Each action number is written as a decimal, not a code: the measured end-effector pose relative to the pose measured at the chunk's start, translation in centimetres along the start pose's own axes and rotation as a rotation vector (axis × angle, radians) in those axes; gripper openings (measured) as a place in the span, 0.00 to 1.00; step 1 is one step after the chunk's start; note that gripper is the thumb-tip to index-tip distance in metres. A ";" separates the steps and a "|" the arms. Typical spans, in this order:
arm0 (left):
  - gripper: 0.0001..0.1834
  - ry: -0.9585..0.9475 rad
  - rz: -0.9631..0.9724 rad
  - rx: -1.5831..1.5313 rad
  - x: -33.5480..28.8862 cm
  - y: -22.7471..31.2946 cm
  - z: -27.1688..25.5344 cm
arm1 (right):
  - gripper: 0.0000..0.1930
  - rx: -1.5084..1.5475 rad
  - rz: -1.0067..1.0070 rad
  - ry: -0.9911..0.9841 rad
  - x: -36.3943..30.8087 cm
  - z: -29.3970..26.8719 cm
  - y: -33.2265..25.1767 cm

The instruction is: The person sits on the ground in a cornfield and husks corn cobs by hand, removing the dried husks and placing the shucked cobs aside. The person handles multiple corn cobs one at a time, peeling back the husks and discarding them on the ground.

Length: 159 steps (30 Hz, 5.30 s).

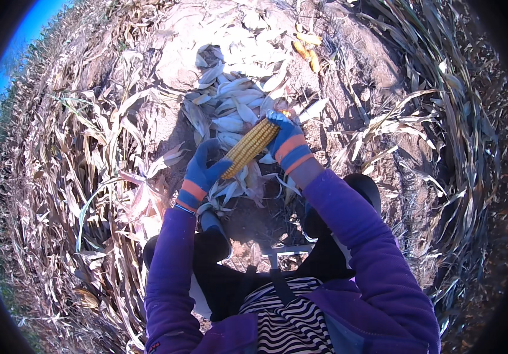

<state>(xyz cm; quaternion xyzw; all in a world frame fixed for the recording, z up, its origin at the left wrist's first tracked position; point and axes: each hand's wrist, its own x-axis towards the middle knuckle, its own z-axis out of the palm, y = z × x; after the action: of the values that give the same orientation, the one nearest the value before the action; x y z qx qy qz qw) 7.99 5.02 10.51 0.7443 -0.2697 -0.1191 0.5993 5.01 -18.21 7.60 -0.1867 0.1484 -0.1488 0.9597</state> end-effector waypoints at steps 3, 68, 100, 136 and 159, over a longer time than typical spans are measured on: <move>0.33 -0.124 -0.104 0.028 -1.6 -0.3 2.8 | 0.07 -0.053 0.114 -0.062 -2.3 2.3 -0.4; 0.21 0.229 -0.532 -0.401 1.1 1.6 -3.8 | 0.25 -1.373 0.209 -0.258 -6.2 -5.0 5.3; 0.12 0.224 -0.334 -0.283 1.6 4.0 -3.1 | 0.15 -1.881 0.075 0.013 3.6 -20.9 13.5; 0.21 0.058 -0.152 0.700 1.5 -0.9 -2.5 | 0.34 -0.492 0.058 0.060 2.8 -16.1 20.5; 0.11 0.151 -0.205 -0.050 0.9 2.6 -0.3 | 0.19 -0.995 -0.324 -0.270 -3.7 0.7 8.4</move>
<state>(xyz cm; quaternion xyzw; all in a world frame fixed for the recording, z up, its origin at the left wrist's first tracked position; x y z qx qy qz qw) 8.22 4.40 13.20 0.7596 -0.1432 -0.1302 0.6210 3.84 -9.32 5.68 -0.6565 0.0454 -0.1812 0.7308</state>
